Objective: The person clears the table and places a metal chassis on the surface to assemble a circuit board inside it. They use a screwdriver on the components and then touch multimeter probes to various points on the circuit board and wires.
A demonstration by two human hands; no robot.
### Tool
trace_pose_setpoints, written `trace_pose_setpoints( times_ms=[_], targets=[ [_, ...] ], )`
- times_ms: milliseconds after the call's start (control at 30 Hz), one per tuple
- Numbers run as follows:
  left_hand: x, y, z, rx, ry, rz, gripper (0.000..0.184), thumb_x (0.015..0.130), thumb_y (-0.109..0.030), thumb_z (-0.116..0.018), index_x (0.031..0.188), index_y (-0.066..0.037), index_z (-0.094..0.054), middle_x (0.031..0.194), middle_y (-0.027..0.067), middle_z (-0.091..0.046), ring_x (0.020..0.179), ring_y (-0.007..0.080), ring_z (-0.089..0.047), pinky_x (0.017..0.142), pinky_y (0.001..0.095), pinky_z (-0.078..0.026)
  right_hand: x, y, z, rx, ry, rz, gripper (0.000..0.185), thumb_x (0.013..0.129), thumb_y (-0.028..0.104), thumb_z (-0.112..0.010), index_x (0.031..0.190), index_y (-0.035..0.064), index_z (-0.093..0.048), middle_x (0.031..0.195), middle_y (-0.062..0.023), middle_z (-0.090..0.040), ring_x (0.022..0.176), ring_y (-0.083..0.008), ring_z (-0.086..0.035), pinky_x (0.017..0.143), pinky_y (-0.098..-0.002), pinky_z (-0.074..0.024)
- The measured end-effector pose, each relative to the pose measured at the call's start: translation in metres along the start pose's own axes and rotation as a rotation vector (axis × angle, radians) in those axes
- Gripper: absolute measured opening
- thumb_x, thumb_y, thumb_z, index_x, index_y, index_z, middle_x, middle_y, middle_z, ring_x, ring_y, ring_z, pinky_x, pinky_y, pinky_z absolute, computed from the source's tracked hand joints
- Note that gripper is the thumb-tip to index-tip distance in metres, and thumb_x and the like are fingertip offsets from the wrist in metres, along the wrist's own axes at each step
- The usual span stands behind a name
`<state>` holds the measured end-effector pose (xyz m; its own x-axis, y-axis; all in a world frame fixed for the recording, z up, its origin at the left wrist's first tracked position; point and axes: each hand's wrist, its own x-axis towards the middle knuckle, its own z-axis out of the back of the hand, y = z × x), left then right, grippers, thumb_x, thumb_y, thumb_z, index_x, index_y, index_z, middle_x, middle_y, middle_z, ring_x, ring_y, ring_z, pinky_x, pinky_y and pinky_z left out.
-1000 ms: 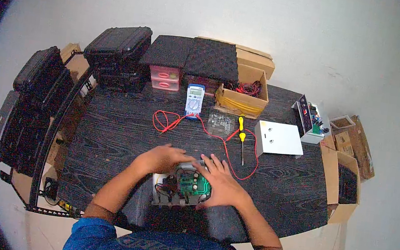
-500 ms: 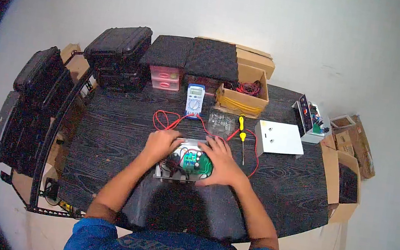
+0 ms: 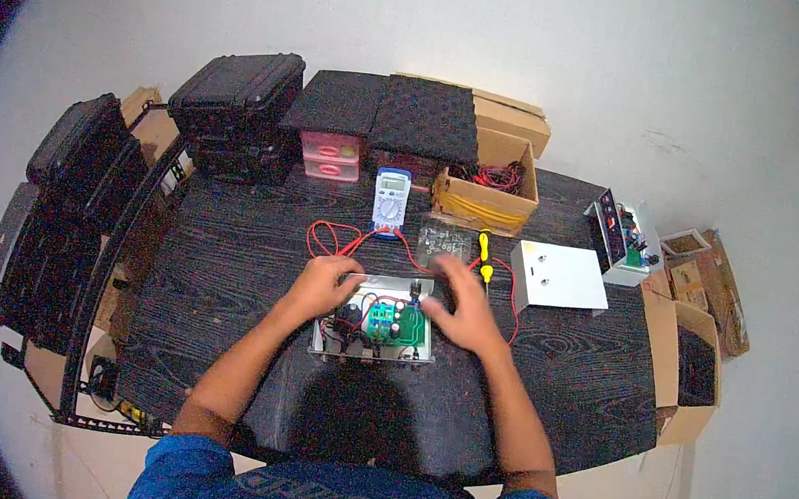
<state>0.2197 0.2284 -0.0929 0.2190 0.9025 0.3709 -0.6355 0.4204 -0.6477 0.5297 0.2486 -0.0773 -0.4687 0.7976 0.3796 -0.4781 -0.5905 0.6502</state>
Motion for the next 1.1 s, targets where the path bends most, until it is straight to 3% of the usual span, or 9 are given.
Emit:
trace_pose_setpoints(
  times_ms=[100,133,233,533,733,933,1033,1067,1100],
  targets=[
    [-0.001,0.001,-0.004,0.012,-0.011,-0.001,0.020,0.094,-0.020,-0.070,0.101,-0.001,-0.075,0.100,0.0175,-0.075,0.093,0.0377,-0.073,0.083,0.0452,-0.057,0.011,-0.028,0.005,-0.086,-0.318,-0.069,0.058,0.088,0.021,-0.078,0.138,0.0008,-0.057,0.136,-0.0228,-0.062,0.127,-0.0370,-0.061,0.108,-0.0437,-0.0472],
    [-0.001,0.001,-0.005,0.022,-0.016,-0.001,0.020,0.094,-0.020,-0.070,0.101,-0.001,-0.075,0.100,0.0175,-0.075,0.092,0.0377,-0.073,0.083,0.0452,-0.057,0.013,-0.037,0.006,-0.062,-0.330,-0.180,0.054,0.088,0.020,-0.078,0.135,0.0005,-0.059,0.132,-0.0233,-0.064,0.122,-0.0381,-0.063,0.104,-0.0448,-0.0494],
    [-0.003,0.000,-0.006,0.022,-0.030,0.007,0.020,0.094,-0.019,-0.070,0.100,-0.001,-0.075,0.099,0.0175,-0.075,0.092,0.0377,-0.073,0.083,0.0454,-0.057,0.013,-0.061,0.000,-0.144,-0.387,-0.157,0.053,0.088,0.020,-0.077,0.134,0.0011,-0.059,0.133,-0.0234,-0.063,0.122,-0.0391,-0.062,0.103,-0.0451,-0.0503],
    [-0.003,-0.004,-0.011,0.012,-0.067,-0.034,0.020,0.094,-0.019,-0.071,0.097,0.000,-0.075,0.099,0.0172,-0.076,0.090,0.0360,-0.073,0.080,0.0440,-0.058,-0.001,-0.069,-0.020,-0.299,-0.329,-0.097,0.057,0.086,0.016,-0.075,0.137,-0.0001,-0.056,0.132,-0.0238,-0.062,0.126,-0.0422,-0.058,0.109,-0.0496,-0.0453],
    [0.001,-0.012,0.001,-0.108,-0.098,0.104,0.021,0.094,-0.020,-0.070,0.097,0.001,-0.075,0.098,0.0176,-0.076,0.092,0.0346,-0.074,0.082,0.0418,-0.057,-0.007,-0.070,-0.024,-0.385,-0.294,-0.130,0.059,0.086,0.020,-0.076,0.138,0.0003,-0.055,0.136,-0.0239,-0.059,0.133,-0.0410,-0.052,0.114,-0.0526,-0.0380],
    [0.002,0.028,-0.004,-0.168,-0.211,-0.003,0.026,0.099,-0.022,-0.065,0.105,0.002,-0.073,0.110,0.0178,-0.075,0.107,0.0353,-0.071,0.096,0.0427,-0.054,-0.009,-0.067,-0.024,-0.475,-0.277,-0.122,0.051,0.087,0.026,-0.076,0.130,0.0041,-0.062,0.135,-0.0192,-0.062,0.136,-0.0391,-0.050,0.114,-0.0527,-0.0354],
    [0.002,0.044,0.000,-0.115,-0.148,-0.043,0.035,0.106,-0.025,-0.052,0.108,0.003,-0.072,0.123,0.0207,-0.071,0.119,0.0373,-0.066,0.106,0.0428,-0.048,-0.008,-0.064,-0.022,-0.536,-0.253,-0.114,0.045,0.087,0.032,-0.076,0.123,0.0064,-0.067,0.131,-0.0146,-0.065,0.137,-0.0388,-0.050,0.114,-0.0527,-0.0355],
    [-0.001,0.052,-0.001,-0.092,-0.087,0.009,0.047,0.110,-0.033,-0.042,0.114,0.003,-0.072,0.134,0.0236,-0.064,0.129,0.0391,-0.059,0.113,0.0444,-0.042,-0.008,-0.062,-0.021,-0.550,-0.257,-0.121,0.045,0.087,0.034,-0.076,0.121,0.0072,-0.068,0.129,-0.0132,-0.066,0.136,-0.0387,-0.049,0.113,-0.0529,-0.0353],
    [-0.001,0.055,-0.002,-0.080,-0.064,0.038,0.049,0.110,-0.034,-0.040,0.116,0.002,-0.072,0.136,0.0238,-0.063,0.131,0.0393,-0.057,0.114,0.0447,-0.040,-0.007,-0.060,-0.020,-0.564,-0.261,-0.127,0.044,0.087,0.037,-0.076,0.120,0.0079,-0.069,0.127,-0.0119,-0.067,0.136,-0.0385,-0.049,0.113,-0.0531,-0.0350]
  ],
)
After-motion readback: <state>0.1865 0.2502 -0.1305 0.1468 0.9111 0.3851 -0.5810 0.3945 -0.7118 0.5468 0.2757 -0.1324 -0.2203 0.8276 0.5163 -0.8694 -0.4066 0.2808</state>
